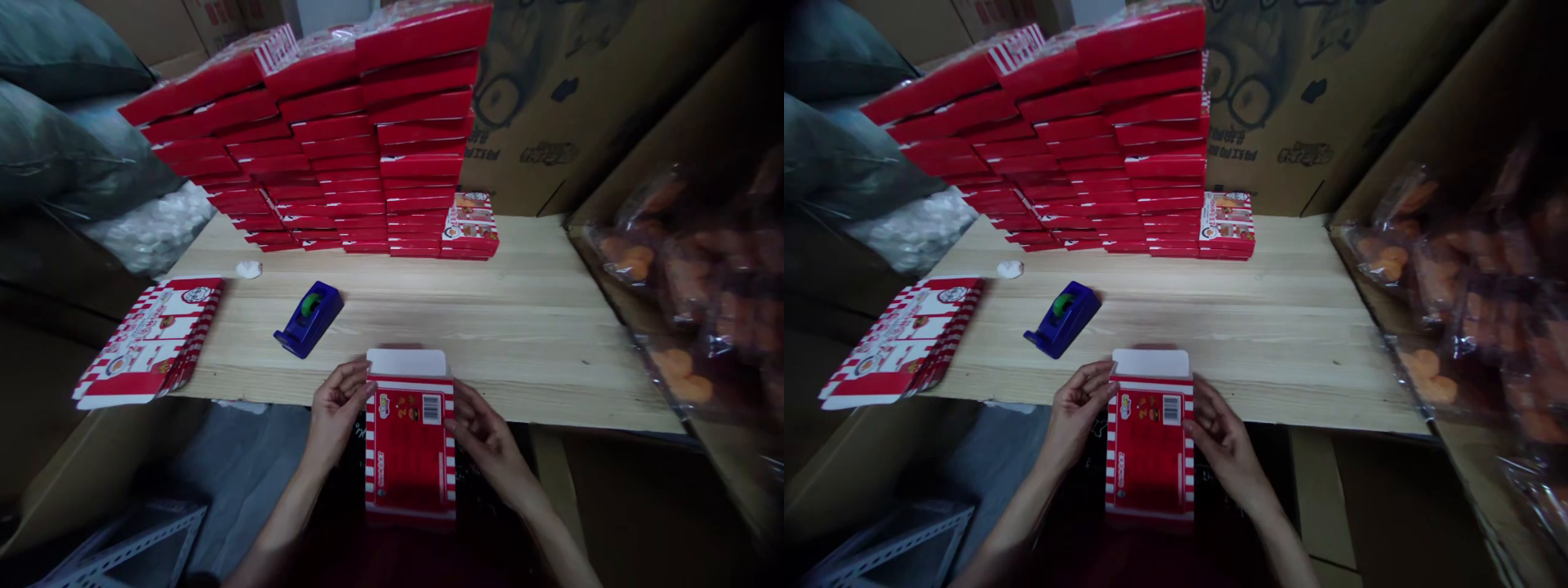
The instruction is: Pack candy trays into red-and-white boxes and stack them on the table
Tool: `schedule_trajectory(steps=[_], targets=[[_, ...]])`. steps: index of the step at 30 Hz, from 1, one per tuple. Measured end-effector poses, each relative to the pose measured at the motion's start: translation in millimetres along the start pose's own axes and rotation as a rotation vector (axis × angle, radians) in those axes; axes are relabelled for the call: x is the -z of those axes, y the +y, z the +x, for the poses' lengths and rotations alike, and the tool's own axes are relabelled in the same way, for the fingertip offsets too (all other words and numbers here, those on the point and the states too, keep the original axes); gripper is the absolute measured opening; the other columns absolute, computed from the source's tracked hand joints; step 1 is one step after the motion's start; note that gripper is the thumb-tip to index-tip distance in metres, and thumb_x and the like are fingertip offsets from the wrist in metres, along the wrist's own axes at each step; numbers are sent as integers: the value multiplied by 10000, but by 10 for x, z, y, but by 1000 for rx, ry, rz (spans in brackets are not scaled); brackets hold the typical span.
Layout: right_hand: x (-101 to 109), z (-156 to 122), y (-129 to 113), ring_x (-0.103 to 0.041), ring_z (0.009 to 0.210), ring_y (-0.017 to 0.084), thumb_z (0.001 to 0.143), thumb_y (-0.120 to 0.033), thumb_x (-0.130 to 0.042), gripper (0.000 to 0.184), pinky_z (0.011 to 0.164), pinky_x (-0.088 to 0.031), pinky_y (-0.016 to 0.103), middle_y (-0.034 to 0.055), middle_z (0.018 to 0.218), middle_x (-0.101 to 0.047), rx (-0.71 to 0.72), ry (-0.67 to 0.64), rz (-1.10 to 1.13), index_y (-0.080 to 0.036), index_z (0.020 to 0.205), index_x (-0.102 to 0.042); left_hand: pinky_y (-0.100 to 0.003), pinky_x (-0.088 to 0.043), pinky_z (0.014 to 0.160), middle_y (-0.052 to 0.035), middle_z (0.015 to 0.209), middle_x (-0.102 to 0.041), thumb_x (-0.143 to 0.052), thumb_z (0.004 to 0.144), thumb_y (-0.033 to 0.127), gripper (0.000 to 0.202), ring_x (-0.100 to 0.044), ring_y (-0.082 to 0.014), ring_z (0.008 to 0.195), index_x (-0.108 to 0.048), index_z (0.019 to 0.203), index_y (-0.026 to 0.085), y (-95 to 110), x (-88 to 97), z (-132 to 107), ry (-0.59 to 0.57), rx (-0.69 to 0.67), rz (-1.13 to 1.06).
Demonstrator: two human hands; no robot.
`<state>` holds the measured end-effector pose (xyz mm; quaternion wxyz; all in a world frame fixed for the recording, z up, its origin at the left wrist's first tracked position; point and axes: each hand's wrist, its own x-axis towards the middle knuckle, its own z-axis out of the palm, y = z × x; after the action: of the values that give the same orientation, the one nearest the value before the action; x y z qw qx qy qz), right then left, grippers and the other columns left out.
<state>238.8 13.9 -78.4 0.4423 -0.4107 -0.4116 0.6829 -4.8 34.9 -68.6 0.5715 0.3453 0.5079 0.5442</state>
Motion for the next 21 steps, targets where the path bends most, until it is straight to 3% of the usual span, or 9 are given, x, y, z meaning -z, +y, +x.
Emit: schedule_trajectory(steps=[3, 10, 14, 18, 21], targets=[[-56, 94, -91, -640, 1297, 228, 944, -335, -738, 485, 1172, -443, 456, 33, 1421, -680, 111, 87, 13, -399, 1406, -604, -294, -556, 916, -84, 1111, -790, -805, 857, 317, 324, -738, -218, 1062, -716, 1143, 192, 11, -15, -13, -4, 12, 7], [13, 278, -152, -692, 1145, 207, 934, -331, -741, 288, 999, -548, 364, 23, 1240, -747, 148, 49, -136, -361, 1218, -710, -262, -537, 788, -70, 941, -772, -770, 887, 371, 253, -718, -192, 873, -754, 1032, 165, 130, 37, 79, -146, 49, 128], [58, 396, -181, -695, 1078, 200, 880, -380, -791, 299, 937, -554, 335, 25, 1272, -737, 90, 69, -174, -334, 1174, -759, -253, -508, 790, -44, 927, -743, -755, 899, 387, 261, -680, -170, 858, -726, 1056, 180, 110, 29, 174, -166, 96, 83], [81, 474, -184, -714, 898, 174, 871, -421, -796, 211, 846, -560, 312, 9, 1011, -802, 11, 98, -140, -312, 1052, -802, -225, -445, 711, -12, 839, -671, -733, 908, 400, 234, -593, -137, 764, -711, 959, 173, 83, 38, 240, -223, 103, 178], [109, 456, -147, -717, 876, 181, 852, -424, -815, 206, 825, -563, 321, 16, 958, -808, -22, 78, -144, -289, 1008, -820, -234, -422, 681, -10, 794, -633, -705, 919, 431, 264, -558, -146, 736, -698, 911, 167, 50, 73, 226, -280, 87, 254]])
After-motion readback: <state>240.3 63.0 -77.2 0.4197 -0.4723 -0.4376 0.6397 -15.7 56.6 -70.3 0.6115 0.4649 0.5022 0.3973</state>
